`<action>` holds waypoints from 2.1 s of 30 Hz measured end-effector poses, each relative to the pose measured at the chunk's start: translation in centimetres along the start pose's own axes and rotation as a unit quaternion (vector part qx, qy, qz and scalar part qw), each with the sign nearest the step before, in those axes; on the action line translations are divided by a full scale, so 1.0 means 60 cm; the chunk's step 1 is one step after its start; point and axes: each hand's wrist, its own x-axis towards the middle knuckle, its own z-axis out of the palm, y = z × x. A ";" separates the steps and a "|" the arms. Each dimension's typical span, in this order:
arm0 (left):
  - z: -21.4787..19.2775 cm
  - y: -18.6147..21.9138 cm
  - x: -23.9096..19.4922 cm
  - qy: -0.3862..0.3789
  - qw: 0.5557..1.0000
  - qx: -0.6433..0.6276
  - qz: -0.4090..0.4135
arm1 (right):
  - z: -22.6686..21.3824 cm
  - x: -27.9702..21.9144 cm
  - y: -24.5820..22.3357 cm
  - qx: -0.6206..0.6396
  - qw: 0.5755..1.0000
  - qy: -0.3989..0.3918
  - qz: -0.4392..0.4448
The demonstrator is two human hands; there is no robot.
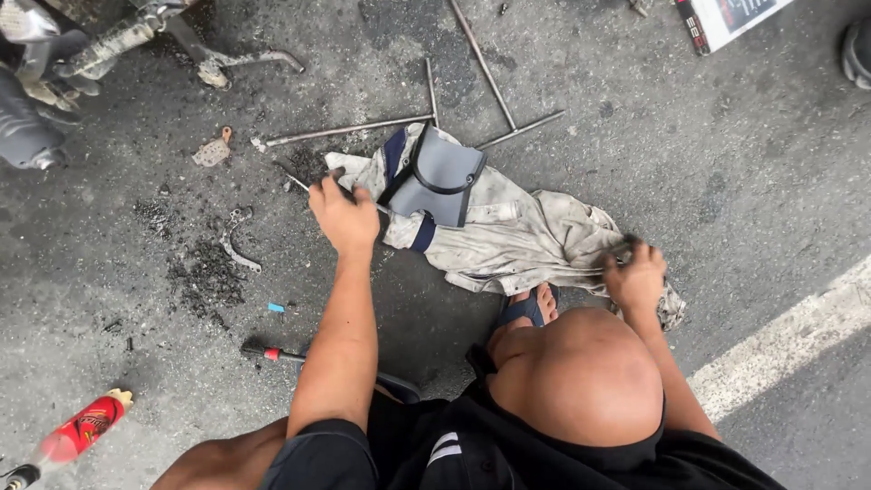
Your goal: The person cleans a black motorcycle part using a brush and a cloth. They scrub the part with the brush, wipe it with the cloth, and then clean a small metal clip with the cloth. The person is sitting on the ground during the process.
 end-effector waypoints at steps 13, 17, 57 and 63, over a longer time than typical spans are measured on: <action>-0.029 0.269 0.132 -0.325 0.927 0.030 0.182 | -0.088 0.128 -0.173 0.128 0.977 -0.158 -0.058; -0.014 0.186 0.104 -0.022 0.967 -0.235 -0.098 | -0.087 0.168 -0.224 -0.075 0.918 -0.387 -0.040; 0.005 0.301 -0.278 -0.461 0.676 -0.454 -0.353 | 0.170 0.167 -0.159 0.372 0.922 -0.016 0.107; -0.012 0.341 -0.246 -0.356 0.598 -0.450 -0.560 | 0.084 0.029 -0.267 0.351 0.929 -0.022 -0.119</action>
